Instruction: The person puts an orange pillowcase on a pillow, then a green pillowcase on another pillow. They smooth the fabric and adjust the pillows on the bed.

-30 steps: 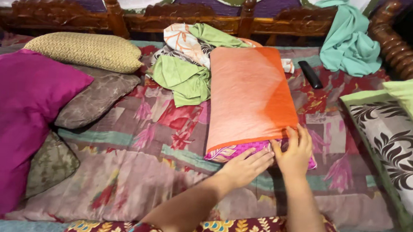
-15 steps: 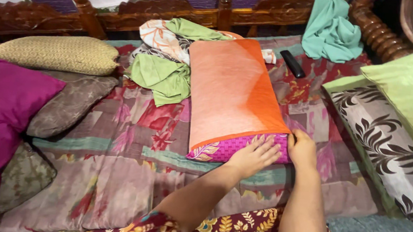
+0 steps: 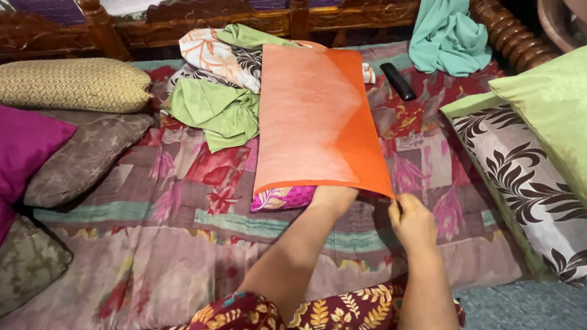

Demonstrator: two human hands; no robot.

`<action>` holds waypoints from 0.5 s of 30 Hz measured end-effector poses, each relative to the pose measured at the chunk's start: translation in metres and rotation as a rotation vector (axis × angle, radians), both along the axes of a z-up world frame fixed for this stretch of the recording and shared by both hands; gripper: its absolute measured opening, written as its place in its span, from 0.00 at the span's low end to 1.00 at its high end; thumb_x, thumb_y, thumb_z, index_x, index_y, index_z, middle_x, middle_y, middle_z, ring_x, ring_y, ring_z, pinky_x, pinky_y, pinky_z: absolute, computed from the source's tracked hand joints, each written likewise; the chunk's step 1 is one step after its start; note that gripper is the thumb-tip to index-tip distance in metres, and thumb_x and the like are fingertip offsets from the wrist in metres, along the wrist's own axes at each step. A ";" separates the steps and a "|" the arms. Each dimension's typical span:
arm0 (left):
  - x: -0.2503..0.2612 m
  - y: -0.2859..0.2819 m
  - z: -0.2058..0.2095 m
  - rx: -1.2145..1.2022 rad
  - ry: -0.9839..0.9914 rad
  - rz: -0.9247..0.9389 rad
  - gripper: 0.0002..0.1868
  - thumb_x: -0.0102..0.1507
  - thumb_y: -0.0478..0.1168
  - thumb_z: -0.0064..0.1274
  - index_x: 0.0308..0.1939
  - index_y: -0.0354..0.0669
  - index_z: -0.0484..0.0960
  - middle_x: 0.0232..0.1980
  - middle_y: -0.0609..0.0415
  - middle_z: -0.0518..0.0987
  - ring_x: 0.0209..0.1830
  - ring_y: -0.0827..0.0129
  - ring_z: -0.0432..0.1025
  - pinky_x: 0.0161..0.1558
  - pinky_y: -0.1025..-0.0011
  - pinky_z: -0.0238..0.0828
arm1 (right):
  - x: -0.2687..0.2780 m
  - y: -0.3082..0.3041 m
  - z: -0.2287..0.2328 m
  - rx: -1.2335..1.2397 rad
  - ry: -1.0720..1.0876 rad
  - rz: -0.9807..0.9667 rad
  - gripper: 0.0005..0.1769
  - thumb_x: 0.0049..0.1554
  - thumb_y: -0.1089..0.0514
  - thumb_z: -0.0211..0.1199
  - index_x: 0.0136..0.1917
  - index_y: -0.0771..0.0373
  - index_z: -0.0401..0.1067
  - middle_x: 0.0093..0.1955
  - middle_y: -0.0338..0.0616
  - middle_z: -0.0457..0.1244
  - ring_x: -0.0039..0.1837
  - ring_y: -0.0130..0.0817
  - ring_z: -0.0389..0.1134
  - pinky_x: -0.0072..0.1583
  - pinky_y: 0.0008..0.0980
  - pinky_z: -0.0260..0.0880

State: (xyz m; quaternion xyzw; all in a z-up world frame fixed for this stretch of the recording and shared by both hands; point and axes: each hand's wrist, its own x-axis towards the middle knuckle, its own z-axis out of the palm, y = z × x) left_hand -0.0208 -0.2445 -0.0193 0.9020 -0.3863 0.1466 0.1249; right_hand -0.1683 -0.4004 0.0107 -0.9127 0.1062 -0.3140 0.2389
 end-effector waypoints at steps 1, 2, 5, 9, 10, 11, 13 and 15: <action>-0.013 0.007 -0.002 0.143 -0.061 -0.064 0.22 0.68 0.42 0.44 0.66 0.48 0.75 0.70 0.51 0.74 0.71 0.56 0.68 0.69 0.56 0.63 | 0.002 0.000 -0.003 0.000 -0.014 -0.012 0.10 0.58 0.54 0.63 0.46 0.62 0.74 0.47 0.54 0.69 0.48 0.58 0.70 0.48 0.51 0.70; -0.024 0.016 -0.004 0.285 -0.120 -0.125 0.24 0.67 0.42 0.44 0.68 0.48 0.73 0.71 0.52 0.72 0.72 0.57 0.67 0.69 0.56 0.63 | 0.007 -0.002 -0.008 -0.001 -0.026 -0.021 0.10 0.59 0.54 0.63 0.47 0.63 0.73 0.48 0.55 0.69 0.49 0.58 0.70 0.49 0.51 0.70; -0.045 0.056 -0.004 0.101 -0.449 -0.393 0.33 0.64 0.41 0.46 0.75 0.47 0.66 0.79 0.55 0.65 0.79 0.64 0.63 0.76 0.59 0.59 | 0.014 -0.002 -0.023 0.006 -0.112 -0.087 0.09 0.60 0.55 0.64 0.49 0.64 0.74 0.49 0.56 0.68 0.49 0.58 0.70 0.50 0.52 0.70; -0.056 0.126 0.004 0.133 -0.490 -0.201 0.39 0.58 0.39 0.48 0.75 0.63 0.62 0.79 0.59 0.62 0.75 0.62 0.60 0.67 0.48 0.58 | 0.018 0.003 -0.029 -0.095 -0.355 -0.048 0.11 0.58 0.61 0.66 0.50 0.69 0.69 0.47 0.55 0.65 0.50 0.56 0.68 0.53 0.51 0.70; -0.053 0.136 0.009 0.077 -0.500 -0.075 0.39 0.58 0.40 0.48 0.74 0.63 0.62 0.77 0.57 0.62 0.74 0.58 0.60 0.64 0.44 0.58 | 0.019 0.009 -0.029 -0.084 -0.355 0.033 0.09 0.56 0.62 0.66 0.48 0.67 0.70 0.46 0.53 0.65 0.49 0.54 0.68 0.53 0.49 0.71; -0.051 0.144 0.013 0.020 -0.510 0.051 0.38 0.58 0.40 0.48 0.74 0.64 0.63 0.76 0.55 0.63 0.73 0.55 0.60 0.62 0.40 0.57 | 0.019 0.014 -0.027 -0.073 -0.355 0.114 0.06 0.55 0.64 0.66 0.45 0.65 0.70 0.44 0.52 0.65 0.48 0.52 0.69 0.53 0.48 0.71; -0.033 0.147 0.031 0.054 -0.412 0.103 0.35 0.60 0.40 0.48 0.73 0.57 0.64 0.75 0.53 0.66 0.73 0.50 0.62 0.64 0.40 0.59 | 0.015 0.032 -0.025 -0.084 -0.339 0.289 0.06 0.51 0.65 0.66 0.44 0.63 0.72 0.44 0.50 0.66 0.49 0.49 0.69 0.54 0.45 0.72; -0.012 0.140 0.057 0.059 -0.356 0.127 0.33 0.62 0.40 0.48 0.73 0.52 0.66 0.73 0.52 0.68 0.72 0.49 0.63 0.65 0.41 0.61 | 0.017 0.055 -0.017 -0.147 -0.325 0.484 0.10 0.48 0.64 0.66 0.46 0.62 0.74 0.47 0.49 0.68 0.51 0.47 0.70 0.57 0.43 0.73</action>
